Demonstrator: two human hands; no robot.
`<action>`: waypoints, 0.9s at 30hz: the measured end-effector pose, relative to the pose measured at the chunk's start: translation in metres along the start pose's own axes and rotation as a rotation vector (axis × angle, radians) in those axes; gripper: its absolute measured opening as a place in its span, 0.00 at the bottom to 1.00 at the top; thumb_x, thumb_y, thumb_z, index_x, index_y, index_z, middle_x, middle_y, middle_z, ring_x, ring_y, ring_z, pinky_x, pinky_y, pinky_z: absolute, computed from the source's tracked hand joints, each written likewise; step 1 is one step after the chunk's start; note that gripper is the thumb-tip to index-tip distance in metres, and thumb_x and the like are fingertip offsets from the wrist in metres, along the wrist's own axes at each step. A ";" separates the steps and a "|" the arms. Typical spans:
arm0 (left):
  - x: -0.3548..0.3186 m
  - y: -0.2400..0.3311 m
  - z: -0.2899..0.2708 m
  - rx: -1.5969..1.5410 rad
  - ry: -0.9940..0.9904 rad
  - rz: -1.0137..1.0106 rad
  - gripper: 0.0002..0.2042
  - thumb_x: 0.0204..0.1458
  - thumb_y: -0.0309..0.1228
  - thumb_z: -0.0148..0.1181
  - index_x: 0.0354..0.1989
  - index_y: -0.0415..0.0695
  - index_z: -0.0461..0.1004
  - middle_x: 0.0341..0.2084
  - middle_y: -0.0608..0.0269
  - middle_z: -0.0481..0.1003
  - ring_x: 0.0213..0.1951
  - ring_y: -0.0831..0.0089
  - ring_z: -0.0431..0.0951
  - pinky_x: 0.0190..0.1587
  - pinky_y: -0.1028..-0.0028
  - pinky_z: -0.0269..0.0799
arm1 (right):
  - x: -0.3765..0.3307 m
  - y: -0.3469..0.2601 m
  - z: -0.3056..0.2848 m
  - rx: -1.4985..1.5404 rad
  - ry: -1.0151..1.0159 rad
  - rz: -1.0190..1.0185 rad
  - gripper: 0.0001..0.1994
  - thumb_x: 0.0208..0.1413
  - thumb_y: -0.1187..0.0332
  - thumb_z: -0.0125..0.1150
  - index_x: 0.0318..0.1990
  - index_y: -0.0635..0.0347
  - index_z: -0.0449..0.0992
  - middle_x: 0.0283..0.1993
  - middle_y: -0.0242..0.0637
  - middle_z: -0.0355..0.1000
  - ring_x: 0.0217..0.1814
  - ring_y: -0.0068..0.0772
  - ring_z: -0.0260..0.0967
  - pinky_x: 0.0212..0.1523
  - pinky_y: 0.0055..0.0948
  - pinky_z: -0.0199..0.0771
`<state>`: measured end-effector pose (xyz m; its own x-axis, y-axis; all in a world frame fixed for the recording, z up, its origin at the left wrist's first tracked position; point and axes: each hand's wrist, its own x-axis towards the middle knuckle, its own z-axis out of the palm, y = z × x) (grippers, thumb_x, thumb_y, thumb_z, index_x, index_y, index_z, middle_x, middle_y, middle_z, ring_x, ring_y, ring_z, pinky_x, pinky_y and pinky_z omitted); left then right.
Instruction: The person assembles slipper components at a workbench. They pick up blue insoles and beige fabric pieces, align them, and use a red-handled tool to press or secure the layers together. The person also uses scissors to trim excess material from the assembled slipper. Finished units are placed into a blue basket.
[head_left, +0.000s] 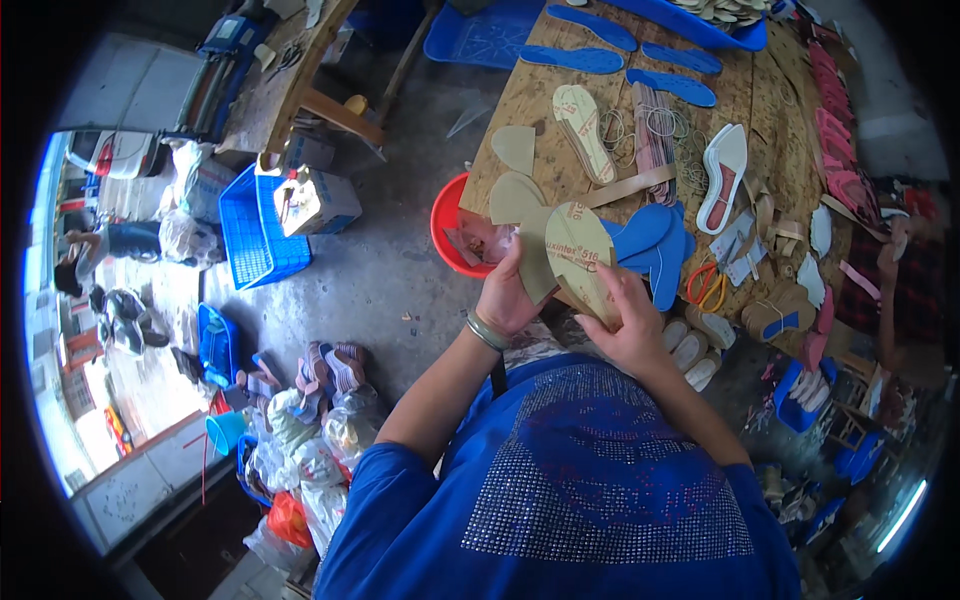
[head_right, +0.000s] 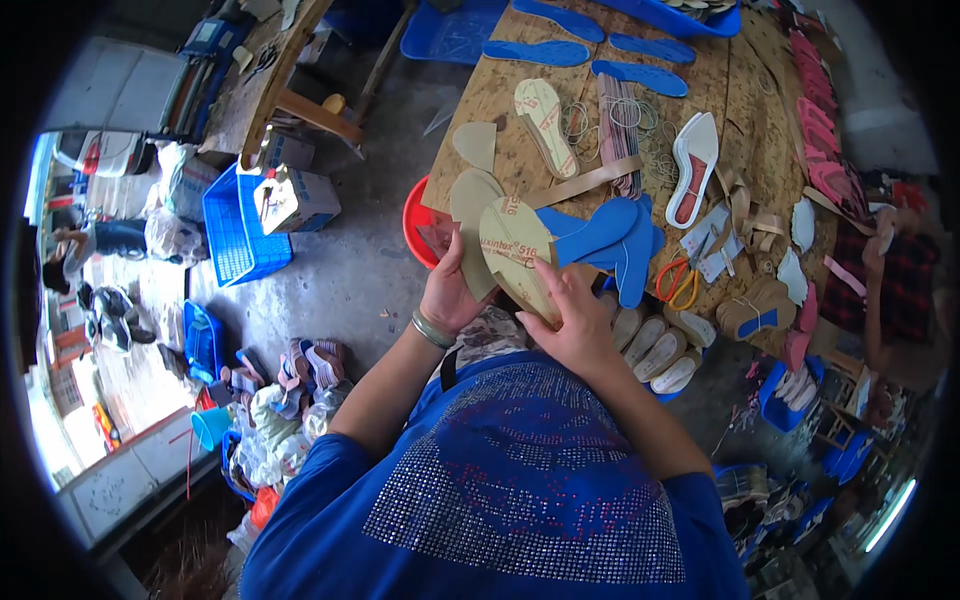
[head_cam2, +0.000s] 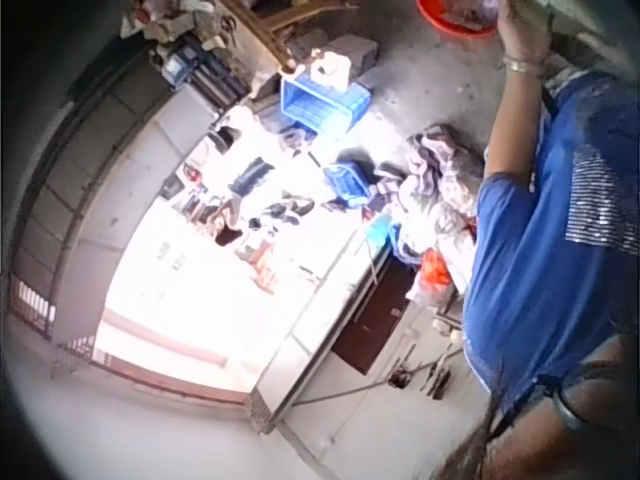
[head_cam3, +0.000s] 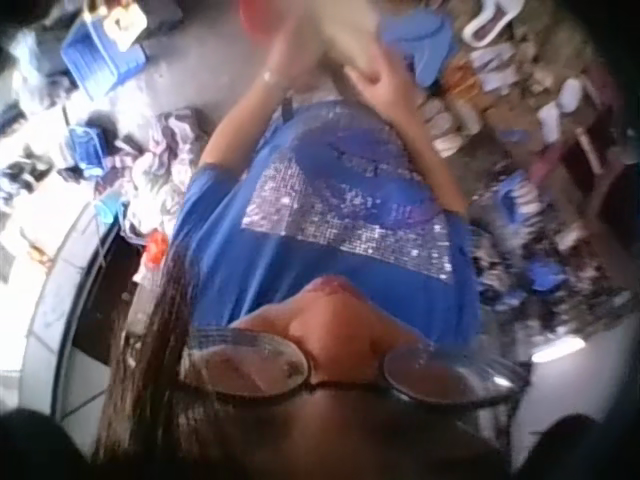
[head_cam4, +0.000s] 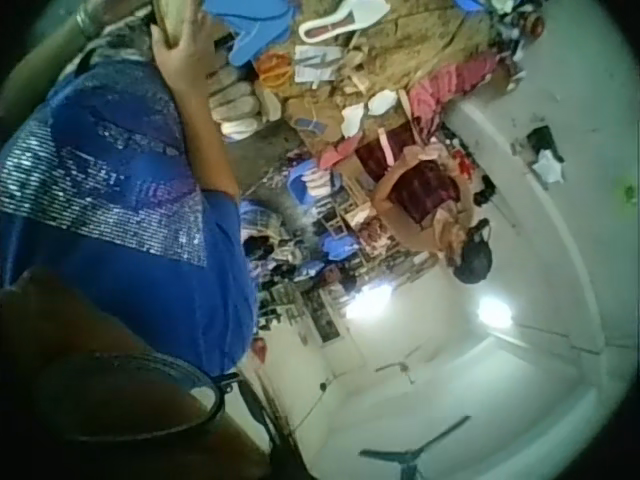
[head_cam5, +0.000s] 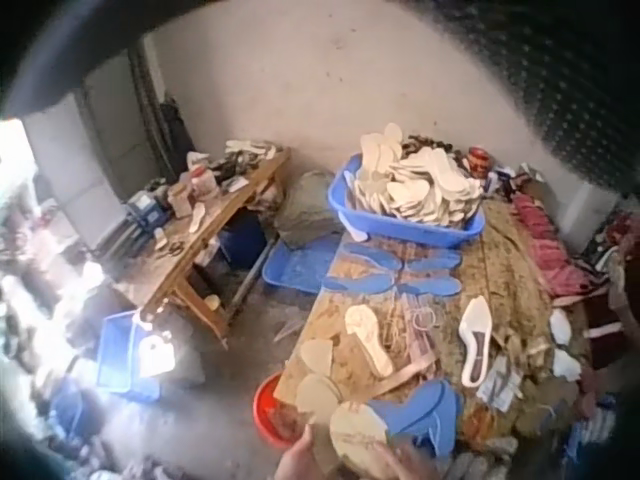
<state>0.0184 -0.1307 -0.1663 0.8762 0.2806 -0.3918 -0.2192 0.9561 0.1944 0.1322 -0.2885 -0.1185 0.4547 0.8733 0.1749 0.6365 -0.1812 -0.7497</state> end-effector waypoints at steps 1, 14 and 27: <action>0.000 0.009 0.000 -0.017 -0.024 -0.038 0.27 0.63 0.50 0.35 0.64 0.46 0.55 0.61 0.58 0.61 0.62 0.61 0.61 0.63 0.60 0.56 | 0.001 -0.009 0.006 -0.018 -0.005 0.016 0.37 0.39 0.68 0.70 0.61 0.56 0.62 0.34 0.41 0.64 0.32 0.42 0.67 0.30 0.36 0.70; -0.019 0.082 -0.004 -0.057 -0.188 -0.240 0.24 0.63 0.46 0.38 0.61 0.43 0.59 0.56 0.56 0.67 0.57 0.62 0.68 0.60 0.62 0.63 | 0.014 -0.088 0.075 -0.153 0.130 0.154 0.35 0.40 0.67 0.69 0.60 0.54 0.65 0.34 0.40 0.63 0.29 0.39 0.67 0.26 0.34 0.71; -0.043 0.124 -0.003 0.023 -0.254 -0.155 0.28 0.62 0.51 0.35 0.63 0.42 0.57 0.58 0.51 0.64 0.58 0.57 0.67 0.59 0.57 0.64 | 0.038 -0.117 0.095 -0.228 0.134 0.012 0.35 0.40 0.66 0.68 0.61 0.54 0.65 0.35 0.41 0.63 0.31 0.39 0.68 0.28 0.33 0.73</action>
<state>-0.0476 -0.0238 -0.1277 0.9784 0.0983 -0.1819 -0.0669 0.9829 0.1714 0.0161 -0.1916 -0.0848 0.5318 0.8056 0.2612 0.7475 -0.3016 -0.5918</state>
